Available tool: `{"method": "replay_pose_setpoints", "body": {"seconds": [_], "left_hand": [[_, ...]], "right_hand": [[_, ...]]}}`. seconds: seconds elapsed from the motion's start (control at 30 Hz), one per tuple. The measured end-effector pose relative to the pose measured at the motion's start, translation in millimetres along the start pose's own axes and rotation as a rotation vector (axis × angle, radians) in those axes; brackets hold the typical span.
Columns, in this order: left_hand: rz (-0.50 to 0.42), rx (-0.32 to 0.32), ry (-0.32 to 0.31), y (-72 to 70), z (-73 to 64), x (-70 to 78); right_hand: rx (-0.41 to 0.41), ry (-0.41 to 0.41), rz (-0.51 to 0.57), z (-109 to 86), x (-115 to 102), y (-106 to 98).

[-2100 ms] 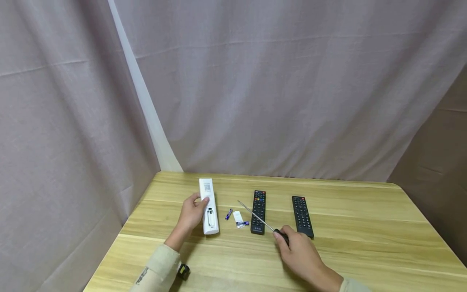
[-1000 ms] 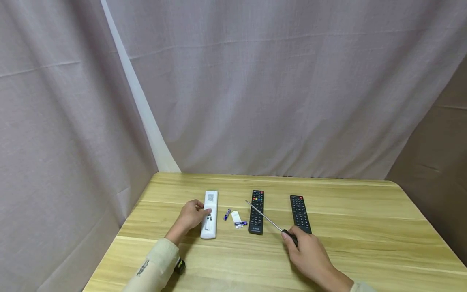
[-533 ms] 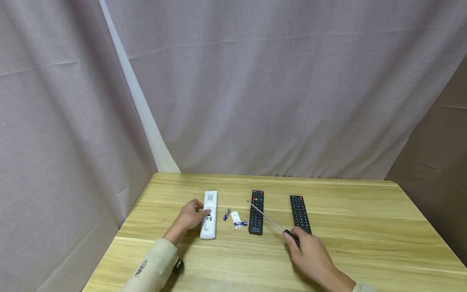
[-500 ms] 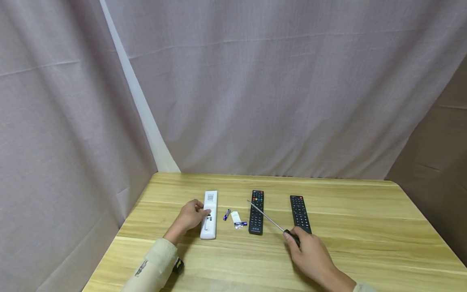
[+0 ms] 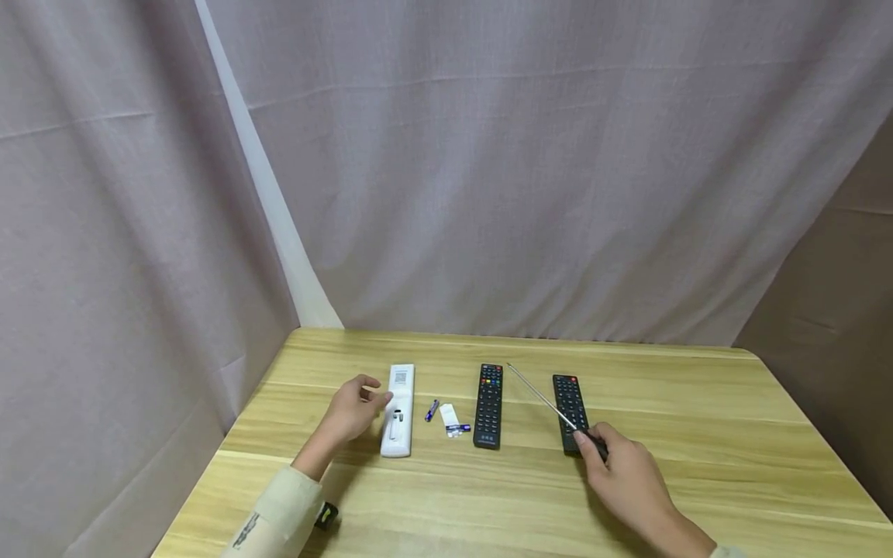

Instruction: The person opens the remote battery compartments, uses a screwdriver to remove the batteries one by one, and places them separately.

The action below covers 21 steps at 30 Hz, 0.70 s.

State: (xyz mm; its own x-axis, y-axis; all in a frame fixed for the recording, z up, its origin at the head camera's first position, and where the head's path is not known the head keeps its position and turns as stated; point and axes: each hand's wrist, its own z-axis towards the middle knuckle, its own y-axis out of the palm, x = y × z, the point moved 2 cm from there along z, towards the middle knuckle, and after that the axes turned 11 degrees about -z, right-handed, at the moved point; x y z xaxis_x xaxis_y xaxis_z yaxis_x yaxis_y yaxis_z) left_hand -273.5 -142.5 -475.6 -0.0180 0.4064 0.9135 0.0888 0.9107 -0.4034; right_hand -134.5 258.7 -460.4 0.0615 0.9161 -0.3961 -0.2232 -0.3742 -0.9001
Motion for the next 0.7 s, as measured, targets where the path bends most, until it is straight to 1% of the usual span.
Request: {"method": "replay_pose_setpoints", "body": {"seconds": [0.1,0.3,0.43,0.63,0.7], "left_hand": [[-0.023,0.007,0.039,-1.1,-8.3,4.6],[-0.067,0.039,0.072,1.8,-19.7,10.3],[-0.095,0.04,0.079,3.7,-24.2,11.8],[-0.096,0.018,0.075,3.9,-30.1,11.5],[-0.101,0.014,0.071,4.2,-31.0,11.1]], "right_hand": [[0.007,0.02,-0.012,-0.1,7,-5],[0.025,0.022,-0.035,2.8,17,-10],[0.022,0.048,-0.062,5.1,23,-13],[0.012,0.081,-0.097,7.5,40,-17],[-0.007,0.094,-0.101,8.9,46,-17]]}}
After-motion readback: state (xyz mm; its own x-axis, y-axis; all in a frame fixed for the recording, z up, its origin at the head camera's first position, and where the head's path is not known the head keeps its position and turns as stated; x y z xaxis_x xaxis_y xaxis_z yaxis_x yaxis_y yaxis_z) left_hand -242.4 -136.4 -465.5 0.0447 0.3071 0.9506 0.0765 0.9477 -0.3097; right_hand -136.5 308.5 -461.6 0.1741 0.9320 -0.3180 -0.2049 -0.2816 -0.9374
